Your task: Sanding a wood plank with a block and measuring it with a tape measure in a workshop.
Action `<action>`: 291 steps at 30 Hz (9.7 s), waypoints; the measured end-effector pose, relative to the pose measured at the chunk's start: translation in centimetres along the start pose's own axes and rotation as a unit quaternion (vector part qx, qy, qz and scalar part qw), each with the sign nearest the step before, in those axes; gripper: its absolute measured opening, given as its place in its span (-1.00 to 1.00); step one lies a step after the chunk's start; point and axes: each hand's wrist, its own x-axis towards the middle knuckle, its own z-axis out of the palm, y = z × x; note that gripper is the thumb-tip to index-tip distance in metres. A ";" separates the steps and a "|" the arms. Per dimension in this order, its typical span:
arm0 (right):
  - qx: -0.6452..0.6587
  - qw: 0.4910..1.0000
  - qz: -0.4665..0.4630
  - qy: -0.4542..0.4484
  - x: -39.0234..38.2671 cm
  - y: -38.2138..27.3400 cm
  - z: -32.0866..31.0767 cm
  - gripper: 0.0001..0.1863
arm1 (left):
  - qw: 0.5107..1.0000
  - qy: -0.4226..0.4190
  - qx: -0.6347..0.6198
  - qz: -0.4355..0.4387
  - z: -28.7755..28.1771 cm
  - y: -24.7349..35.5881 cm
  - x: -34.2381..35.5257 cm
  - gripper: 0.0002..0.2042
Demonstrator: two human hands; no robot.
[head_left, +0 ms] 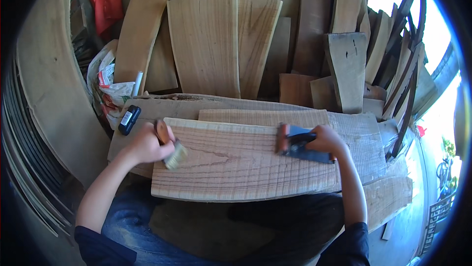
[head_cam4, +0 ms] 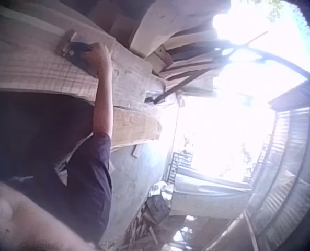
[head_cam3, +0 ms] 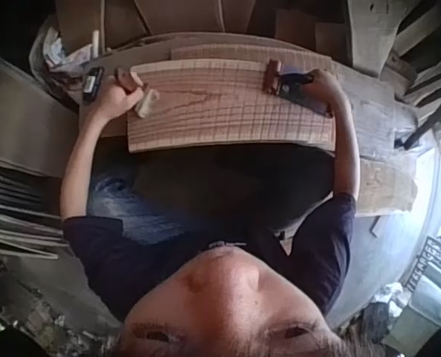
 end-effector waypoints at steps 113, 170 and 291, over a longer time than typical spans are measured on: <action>-0.098 0.968 -0.227 -0.034 -3.2 -8.2 2.8 -0.62 | 0.997 -0.028 0.008 0.069 1.6 1.0 0.7 -0.85; -0.022 0.950 -0.290 -0.111 -3.1 -7.7 3.8 -0.64 | 0.957 -0.263 -0.116 0.045 4.1 5.2 -0.6 -0.84; -0.003 0.985 -0.127 -0.118 -0.8 -2.5 1.5 -0.67 | 0.910 -0.378 -0.148 -0.088 2.7 5.8 -0.7 -0.85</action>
